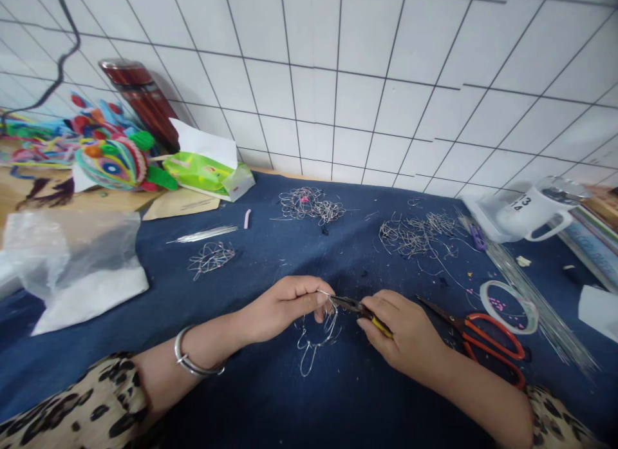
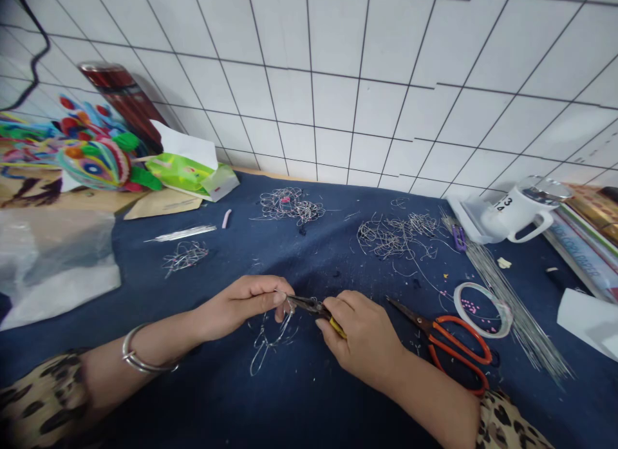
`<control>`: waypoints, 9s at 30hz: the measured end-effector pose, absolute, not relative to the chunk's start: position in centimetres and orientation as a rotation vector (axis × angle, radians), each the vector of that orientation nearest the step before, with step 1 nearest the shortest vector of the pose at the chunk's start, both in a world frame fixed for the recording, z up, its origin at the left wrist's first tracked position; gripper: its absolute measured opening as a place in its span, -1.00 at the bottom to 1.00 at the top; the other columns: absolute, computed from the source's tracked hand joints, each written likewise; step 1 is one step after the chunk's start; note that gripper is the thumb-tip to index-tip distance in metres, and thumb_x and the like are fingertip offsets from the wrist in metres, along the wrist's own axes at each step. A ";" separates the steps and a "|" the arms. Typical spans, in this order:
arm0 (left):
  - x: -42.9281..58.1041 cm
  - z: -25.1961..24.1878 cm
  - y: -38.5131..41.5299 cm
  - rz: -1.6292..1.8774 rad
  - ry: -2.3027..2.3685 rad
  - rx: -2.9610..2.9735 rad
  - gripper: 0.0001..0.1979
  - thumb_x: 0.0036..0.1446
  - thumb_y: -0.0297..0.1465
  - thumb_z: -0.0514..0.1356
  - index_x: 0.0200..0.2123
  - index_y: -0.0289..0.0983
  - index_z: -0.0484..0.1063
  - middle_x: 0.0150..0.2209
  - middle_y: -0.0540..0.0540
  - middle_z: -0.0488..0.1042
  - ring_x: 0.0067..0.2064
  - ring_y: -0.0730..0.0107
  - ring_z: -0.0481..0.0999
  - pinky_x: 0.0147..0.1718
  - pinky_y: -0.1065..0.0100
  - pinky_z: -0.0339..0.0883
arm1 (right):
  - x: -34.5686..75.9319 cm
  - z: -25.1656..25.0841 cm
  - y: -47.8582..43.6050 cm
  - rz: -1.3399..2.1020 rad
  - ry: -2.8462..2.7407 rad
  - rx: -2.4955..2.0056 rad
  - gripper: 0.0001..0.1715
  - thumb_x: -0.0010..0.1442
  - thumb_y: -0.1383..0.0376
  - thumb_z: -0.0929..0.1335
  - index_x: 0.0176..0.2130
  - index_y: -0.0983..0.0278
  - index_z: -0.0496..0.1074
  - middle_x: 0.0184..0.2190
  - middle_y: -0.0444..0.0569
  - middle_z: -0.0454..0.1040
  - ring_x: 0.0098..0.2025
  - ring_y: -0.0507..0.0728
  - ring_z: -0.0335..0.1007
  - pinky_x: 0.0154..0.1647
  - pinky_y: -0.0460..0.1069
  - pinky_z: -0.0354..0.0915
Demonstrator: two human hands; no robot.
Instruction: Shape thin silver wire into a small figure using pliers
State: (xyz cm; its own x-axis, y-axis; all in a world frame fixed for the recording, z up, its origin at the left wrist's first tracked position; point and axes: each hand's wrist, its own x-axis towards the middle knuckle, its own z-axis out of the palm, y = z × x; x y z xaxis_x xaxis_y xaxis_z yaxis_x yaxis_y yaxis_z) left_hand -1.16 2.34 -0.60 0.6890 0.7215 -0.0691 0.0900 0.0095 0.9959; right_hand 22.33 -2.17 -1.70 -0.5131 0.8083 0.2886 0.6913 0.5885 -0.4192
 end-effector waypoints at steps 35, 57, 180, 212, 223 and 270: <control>-0.6 -0.8 2.1 0.536 0.709 1.421 -0.84 0.06 -0.37 0.20 -0.35 -0.37 0.41 -0.39 -0.04 0.39 -0.39 0.49 0.33 -0.37 0.43 0.25 | 22.1 -1.5 -2.1 0.492 -2.310 -1.275 -0.78 0.21 0.25 0.21 -0.21 0.31 0.35 -0.41 -0.03 0.36 -0.37 0.05 0.28 -0.32 -0.05 0.24; -0.5 -1.3 1.8 0.565 0.752 1.356 -0.87 0.04 -0.39 0.24 -0.37 -0.36 0.45 -0.40 -0.03 0.43 -0.37 0.49 0.38 -0.35 0.43 0.28 | 21.5 -1.6 -2.4 0.627 -2.283 -1.328 -0.75 0.22 0.20 0.20 -0.23 0.30 0.34 -0.43 -0.07 0.32 -0.40 0.02 0.24 -0.36 -0.07 0.20; -1.1 -1.0 2.2 0.553 0.915 1.450 -0.86 0.09 -0.40 0.16 -0.44 -0.36 0.42 -0.58 0.04 0.31 -0.57 0.60 0.18 -0.59 0.51 0.06 | 21.7 -1.3 -2.9 0.206 -2.432 -1.317 -0.75 0.22 0.26 0.19 -0.21 0.34 0.36 -0.37 0.04 0.36 -0.30 0.10 0.29 -0.27 0.02 0.29; -1.1 -0.5 1.5 0.804 0.825 1.924 -0.88 0.12 -0.48 0.13 -0.39 -0.39 0.45 -0.48 -0.08 0.39 -0.44 0.47 0.37 -0.43 0.40 0.24 | 21.5 -0.7 -2.7 0.929 -2.210 -1.276 -0.78 0.23 0.23 0.20 -0.39 0.27 0.33 -0.52 -0.16 0.26 -0.45 -0.03 0.20 -0.40 -0.11 0.14; -0.9 -0.3 1.7 0.673 0.898 1.855 -0.88 0.10 -0.47 0.13 -0.44 -0.37 0.42 -0.46 -0.06 0.39 -0.43 0.48 0.36 -0.41 0.42 0.24 | 21.6 -0.8 -2.7 0.737 -2.268 -1.350 -0.75 0.22 0.21 0.20 -0.23 0.28 0.36 -0.43 -0.09 0.31 -0.40 0.01 0.24 -0.35 -0.07 0.19; -1.1 -1.2 2.5 0.451 0.716 1.092 -0.90 0.03 -0.42 0.22 -0.40 -0.36 0.48 -0.53 -0.02 0.43 -0.56 0.60 0.29 -0.59 0.53 0.16 | 21.8 -2.2 -2.3 0.435 -2.363 -1.198 -0.78 0.22 0.25 0.21 -0.20 0.30 0.35 -0.39 -0.04 0.38 -0.34 0.04 0.29 -0.28 -0.03 0.28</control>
